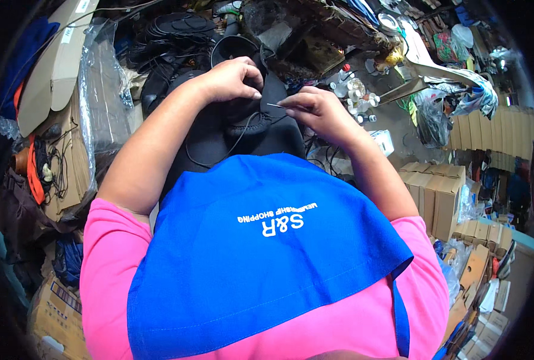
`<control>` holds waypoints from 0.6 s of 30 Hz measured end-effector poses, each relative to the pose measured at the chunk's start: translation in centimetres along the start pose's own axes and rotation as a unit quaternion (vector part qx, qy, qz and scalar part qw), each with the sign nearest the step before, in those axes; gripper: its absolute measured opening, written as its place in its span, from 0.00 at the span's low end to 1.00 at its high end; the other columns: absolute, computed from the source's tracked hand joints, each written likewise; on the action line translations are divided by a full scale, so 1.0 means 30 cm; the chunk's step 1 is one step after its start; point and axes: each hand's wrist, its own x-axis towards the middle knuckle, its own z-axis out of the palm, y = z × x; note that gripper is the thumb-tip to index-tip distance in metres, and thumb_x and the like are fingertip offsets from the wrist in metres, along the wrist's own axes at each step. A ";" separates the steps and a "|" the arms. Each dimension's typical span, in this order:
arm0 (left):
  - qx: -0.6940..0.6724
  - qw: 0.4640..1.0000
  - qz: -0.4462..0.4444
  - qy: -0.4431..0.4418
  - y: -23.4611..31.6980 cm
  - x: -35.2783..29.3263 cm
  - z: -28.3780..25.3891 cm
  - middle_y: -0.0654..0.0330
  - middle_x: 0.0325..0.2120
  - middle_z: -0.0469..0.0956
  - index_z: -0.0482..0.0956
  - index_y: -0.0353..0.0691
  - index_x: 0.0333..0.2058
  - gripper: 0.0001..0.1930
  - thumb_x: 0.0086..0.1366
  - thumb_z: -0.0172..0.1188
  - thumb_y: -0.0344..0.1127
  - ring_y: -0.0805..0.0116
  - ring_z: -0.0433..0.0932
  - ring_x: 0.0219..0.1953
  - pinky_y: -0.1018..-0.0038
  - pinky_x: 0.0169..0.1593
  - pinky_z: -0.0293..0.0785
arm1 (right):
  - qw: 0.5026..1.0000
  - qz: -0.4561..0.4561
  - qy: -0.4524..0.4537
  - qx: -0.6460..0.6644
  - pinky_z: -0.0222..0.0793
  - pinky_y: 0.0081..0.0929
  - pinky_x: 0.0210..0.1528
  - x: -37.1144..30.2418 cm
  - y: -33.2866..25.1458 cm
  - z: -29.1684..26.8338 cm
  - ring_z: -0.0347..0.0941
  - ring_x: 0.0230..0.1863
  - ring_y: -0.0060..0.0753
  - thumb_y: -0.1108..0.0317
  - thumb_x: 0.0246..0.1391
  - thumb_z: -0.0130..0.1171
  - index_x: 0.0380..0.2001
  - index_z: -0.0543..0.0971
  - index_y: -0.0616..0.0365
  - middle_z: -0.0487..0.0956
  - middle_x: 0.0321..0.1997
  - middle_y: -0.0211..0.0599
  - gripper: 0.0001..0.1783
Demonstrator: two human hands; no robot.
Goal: The recorder is hand-stitching the heel area of a black shoe using a needle and thread in a workshop.
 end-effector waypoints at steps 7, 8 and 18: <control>-0.112 0.993 -0.025 -0.034 -0.033 0.001 0.008 0.60 0.31 0.75 0.79 0.37 0.33 0.12 0.51 0.67 0.34 0.65 0.74 0.40 0.71 0.46 0.69 | 0.991 0.008 -0.058 -0.124 0.72 0.34 0.40 0.061 -0.001 0.022 0.76 0.36 0.45 0.68 0.44 0.60 0.36 0.83 0.51 0.77 0.31 0.42 0.12; -0.108 0.993 -0.017 -0.036 -0.035 0.004 0.010 0.60 0.31 0.75 0.80 0.38 0.35 0.12 0.51 0.67 0.33 0.65 0.74 0.40 0.71 0.47 0.69 | 0.990 0.010 -0.060 -0.124 0.72 0.34 0.40 0.064 -0.002 0.022 0.76 0.36 0.45 0.68 0.44 0.60 0.36 0.83 0.51 0.77 0.31 0.42 0.12; -0.123 0.988 0.015 -0.087 -0.022 0.076 0.025 0.59 0.34 0.83 0.83 0.36 0.39 0.14 0.50 0.62 0.27 0.71 0.79 0.37 0.74 0.47 0.72 | 0.989 0.059 -0.061 -0.124 0.73 0.33 0.42 0.056 -0.006 0.021 0.77 0.38 0.44 0.67 0.44 0.61 0.35 0.83 0.56 0.79 0.35 0.44 0.12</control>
